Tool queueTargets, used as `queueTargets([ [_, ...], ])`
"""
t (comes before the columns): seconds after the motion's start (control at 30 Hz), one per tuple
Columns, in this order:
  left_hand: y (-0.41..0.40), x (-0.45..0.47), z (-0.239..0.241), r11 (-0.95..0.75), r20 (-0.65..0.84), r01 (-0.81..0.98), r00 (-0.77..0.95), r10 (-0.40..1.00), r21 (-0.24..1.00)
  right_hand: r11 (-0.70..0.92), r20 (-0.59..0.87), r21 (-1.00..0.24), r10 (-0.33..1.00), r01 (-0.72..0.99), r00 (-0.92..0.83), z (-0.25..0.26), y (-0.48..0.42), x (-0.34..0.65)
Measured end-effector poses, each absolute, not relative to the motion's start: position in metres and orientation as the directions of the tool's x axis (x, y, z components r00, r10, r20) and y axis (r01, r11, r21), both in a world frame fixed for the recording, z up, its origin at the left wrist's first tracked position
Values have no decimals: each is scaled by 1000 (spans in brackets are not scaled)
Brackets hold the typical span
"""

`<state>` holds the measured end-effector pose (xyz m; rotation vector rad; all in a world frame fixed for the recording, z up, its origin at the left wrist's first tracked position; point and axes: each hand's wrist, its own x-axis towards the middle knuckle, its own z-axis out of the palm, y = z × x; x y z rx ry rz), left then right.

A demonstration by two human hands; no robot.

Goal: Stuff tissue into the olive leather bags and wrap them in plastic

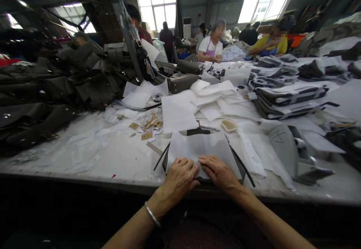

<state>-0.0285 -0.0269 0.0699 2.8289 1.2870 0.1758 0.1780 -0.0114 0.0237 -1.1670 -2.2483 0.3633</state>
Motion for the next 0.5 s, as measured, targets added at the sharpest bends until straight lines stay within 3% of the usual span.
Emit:
queueTargets([
  [0.17, -17, -17, 82, -638, -32, 759, 646, 762, 132, 559, 270, -356, 829, 749, -490, 36, -17, 168],
  [0.3, 6, -2, 95, -615, -192, 774, 633, 750, 149, 499, -13, -195, 859, 844, -511, 70, -2, 158],
  [0.4, 26, 5, 94, -582, -215, 799, 601, 770, 149, 391, -185, -221, 883, 894, -432, 89, 22, 154],
  [0.5, 38, 7, 82, -517, -188, 844, 536, 823, 141, 284, -209, -272, 915, 919, -345, 84, 37, 156],
])
